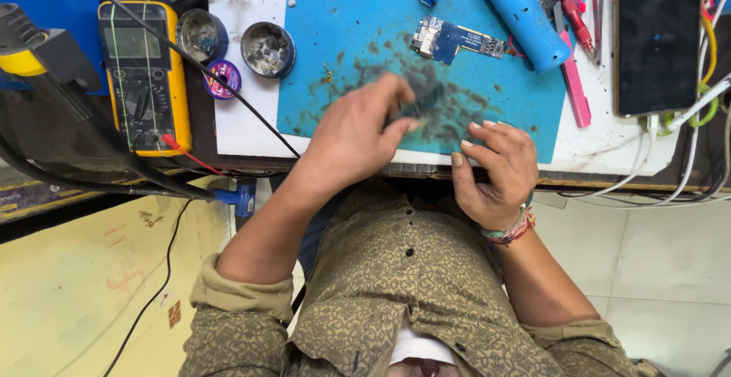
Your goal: The person repairs a circuit board using a soldering iron to apply solder to components and a heat gun to heat specific areas, while using tweezers to hold small parts.
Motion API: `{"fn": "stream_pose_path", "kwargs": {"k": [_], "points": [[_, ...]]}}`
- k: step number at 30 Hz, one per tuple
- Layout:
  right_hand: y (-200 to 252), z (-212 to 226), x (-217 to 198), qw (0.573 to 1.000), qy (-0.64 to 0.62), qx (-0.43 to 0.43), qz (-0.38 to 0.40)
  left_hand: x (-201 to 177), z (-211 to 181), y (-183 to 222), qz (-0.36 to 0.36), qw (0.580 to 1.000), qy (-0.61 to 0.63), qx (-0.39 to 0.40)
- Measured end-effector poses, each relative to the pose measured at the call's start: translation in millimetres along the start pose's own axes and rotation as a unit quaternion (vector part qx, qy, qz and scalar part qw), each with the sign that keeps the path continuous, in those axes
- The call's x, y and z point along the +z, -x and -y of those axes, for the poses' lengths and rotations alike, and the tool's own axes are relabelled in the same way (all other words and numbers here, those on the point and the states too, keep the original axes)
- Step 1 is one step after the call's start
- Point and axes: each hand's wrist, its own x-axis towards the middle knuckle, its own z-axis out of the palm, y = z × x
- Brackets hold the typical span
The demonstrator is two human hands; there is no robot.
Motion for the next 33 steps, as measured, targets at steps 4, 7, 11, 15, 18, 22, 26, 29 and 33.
{"fn": "stream_pose_path", "kwargs": {"k": [4, 7, 11, 15, 18, 22, 26, 29, 33], "points": [[1, 0, -2, 1.000, -0.018, 0.019, -0.006, 30, 1, 7, -0.087, 0.924, 0.359, -0.100], [1, 1, -4, 0.999, -0.028, 0.033, -0.006, 60, 1, 25, -0.128, 0.784, 0.603, -0.069], [1, -1, -5, 0.998, -0.048, 0.051, -0.006, 89, -9, 57, -0.113, 0.719, 0.686, 0.005], [-1, -5, -14, 0.990, -0.102, 0.095, -0.019, 94, -16, 72, -0.020, 0.757, 0.653, 0.027], [-15, -25, -30, 0.994, 0.027, 0.094, -0.052, 86, -22, 76, 0.059, 0.806, 0.588, -0.025], [-44, -56, -58, 0.968, 0.169, 0.183, -0.032, 59, -23, 70, 0.136, 0.954, 0.259, -0.070], [-59, -82, -61, 0.964, 0.219, 0.147, 0.018, 31, -6, 26, -0.043, 0.957, -0.145, 0.249], [-66, -94, -62, 0.958, 0.256, 0.129, 0.024, 22, -2, -1, -0.040, 0.951, -0.147, 0.268], [-69, -99, -63, 0.947, 0.296, 0.124, 0.014, 24, 3, 2, -0.074, 0.948, -0.176, 0.256]]}}
